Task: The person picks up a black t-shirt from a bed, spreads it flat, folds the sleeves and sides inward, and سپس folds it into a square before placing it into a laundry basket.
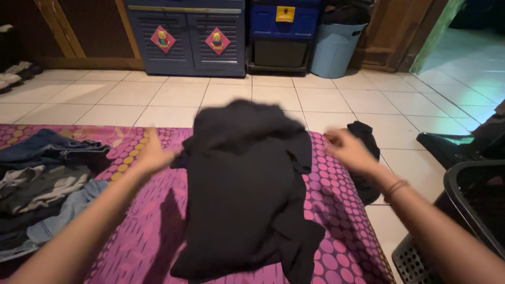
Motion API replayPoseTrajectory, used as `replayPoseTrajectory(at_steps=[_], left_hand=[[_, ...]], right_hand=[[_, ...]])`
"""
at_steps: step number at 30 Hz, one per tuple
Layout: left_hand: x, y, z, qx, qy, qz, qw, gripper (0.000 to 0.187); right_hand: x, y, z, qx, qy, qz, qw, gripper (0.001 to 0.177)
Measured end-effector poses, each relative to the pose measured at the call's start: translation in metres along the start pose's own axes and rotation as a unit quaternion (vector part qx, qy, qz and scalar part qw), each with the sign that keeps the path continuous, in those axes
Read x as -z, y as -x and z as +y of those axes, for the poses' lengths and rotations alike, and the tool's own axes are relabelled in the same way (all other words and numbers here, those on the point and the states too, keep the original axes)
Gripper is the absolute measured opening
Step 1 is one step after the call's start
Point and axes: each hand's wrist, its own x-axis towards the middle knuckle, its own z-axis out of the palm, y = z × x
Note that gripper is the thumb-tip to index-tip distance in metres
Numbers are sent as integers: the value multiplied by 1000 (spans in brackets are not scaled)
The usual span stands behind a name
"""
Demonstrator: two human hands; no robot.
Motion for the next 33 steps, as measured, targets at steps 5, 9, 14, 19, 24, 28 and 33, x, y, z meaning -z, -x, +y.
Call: replayPoseTrajectory(at_steps=[5,9,14,19,24,28,33], left_hand=[[-66,66,-66,209,-30,-237,948,90],[-83,110,-72,365,10,-354,861,97],[-114,150,-103,272,74,-324,903,63],[-130,148,-127,372,207,-392,816,50],[-99,142,-90,305,308,-227,872,54],[-58,155,-51,353,222,-264,870,71],[-31,177,-28,336,151,-457,809,85]], right_hand=[[-50,76,-1,13,127,-177,976,46],[-77,121,-16,32,198,-232,952,69],[-102,157,-4,171,204,-188,945,85],[-133,134,83,-100,-49,-158,981,37],[-124,132,163,-431,-343,-102,829,39],[-98,154,152,-378,-220,-116,892,45],[-81,161,103,-232,-116,-112,959,54]])
